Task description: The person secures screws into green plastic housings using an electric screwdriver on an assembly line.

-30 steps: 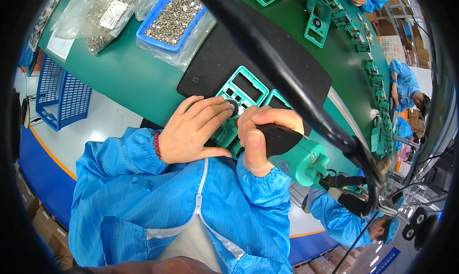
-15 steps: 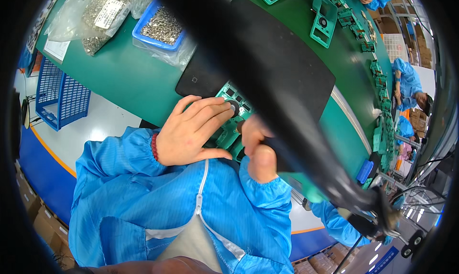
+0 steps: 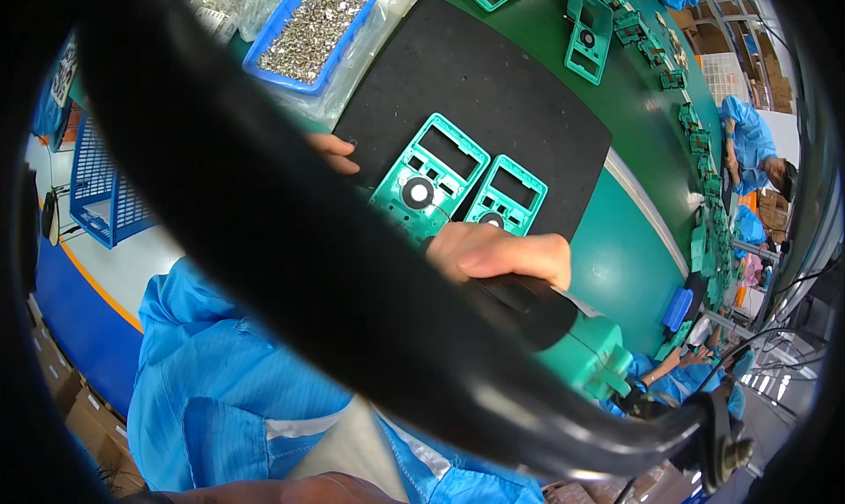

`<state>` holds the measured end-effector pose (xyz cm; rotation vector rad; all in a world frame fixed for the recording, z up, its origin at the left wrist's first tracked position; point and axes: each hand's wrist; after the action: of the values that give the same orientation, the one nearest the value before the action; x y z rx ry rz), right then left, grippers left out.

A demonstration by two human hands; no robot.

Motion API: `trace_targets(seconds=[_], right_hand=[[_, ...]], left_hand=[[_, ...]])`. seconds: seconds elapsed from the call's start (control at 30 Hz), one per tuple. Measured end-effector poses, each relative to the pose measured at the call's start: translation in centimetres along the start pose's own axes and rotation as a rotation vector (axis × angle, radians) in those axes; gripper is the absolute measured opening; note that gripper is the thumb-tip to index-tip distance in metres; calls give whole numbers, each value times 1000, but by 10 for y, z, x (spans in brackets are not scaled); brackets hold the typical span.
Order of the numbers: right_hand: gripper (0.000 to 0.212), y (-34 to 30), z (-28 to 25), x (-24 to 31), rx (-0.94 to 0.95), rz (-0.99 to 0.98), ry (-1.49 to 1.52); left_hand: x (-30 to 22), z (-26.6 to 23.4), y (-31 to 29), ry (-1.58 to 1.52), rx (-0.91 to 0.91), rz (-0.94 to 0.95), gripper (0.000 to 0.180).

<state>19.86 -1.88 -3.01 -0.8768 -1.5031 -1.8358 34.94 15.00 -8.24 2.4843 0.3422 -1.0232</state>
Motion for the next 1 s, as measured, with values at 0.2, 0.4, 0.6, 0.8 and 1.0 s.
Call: trace_targets(seconds=[0.2, 0.4, 0.6, 0.8, 1.0], right_hand=[[41, -11, 36, -9, -129, 292, -72], [36, -30, 33, -19, -115, 379, -157], [38, -36, 29, -21, -124, 417, -271], [37, -6, 31, -4, -91, 28, -104], [42, 10, 31, 20, 1, -17, -7]], left_hand=[[-9, -5, -21, -69, 208, 51, 40], [-8, 6, -27, -85, 145, 81, 25], [-6, 5, -30, -108, 189, 49, 35], [-10, 2, -26, -163, 111, 64, 44], [-20, 11, -9, -216, 136, 163, 41]])
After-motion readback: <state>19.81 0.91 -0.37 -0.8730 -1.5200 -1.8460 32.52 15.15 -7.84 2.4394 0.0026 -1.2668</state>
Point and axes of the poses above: each hand's wrist, its own y-axis towards the middle knuckle, its own z-axis out of the palm, x = y × z, and after that the axes turned 11 degrees about x, right-handed
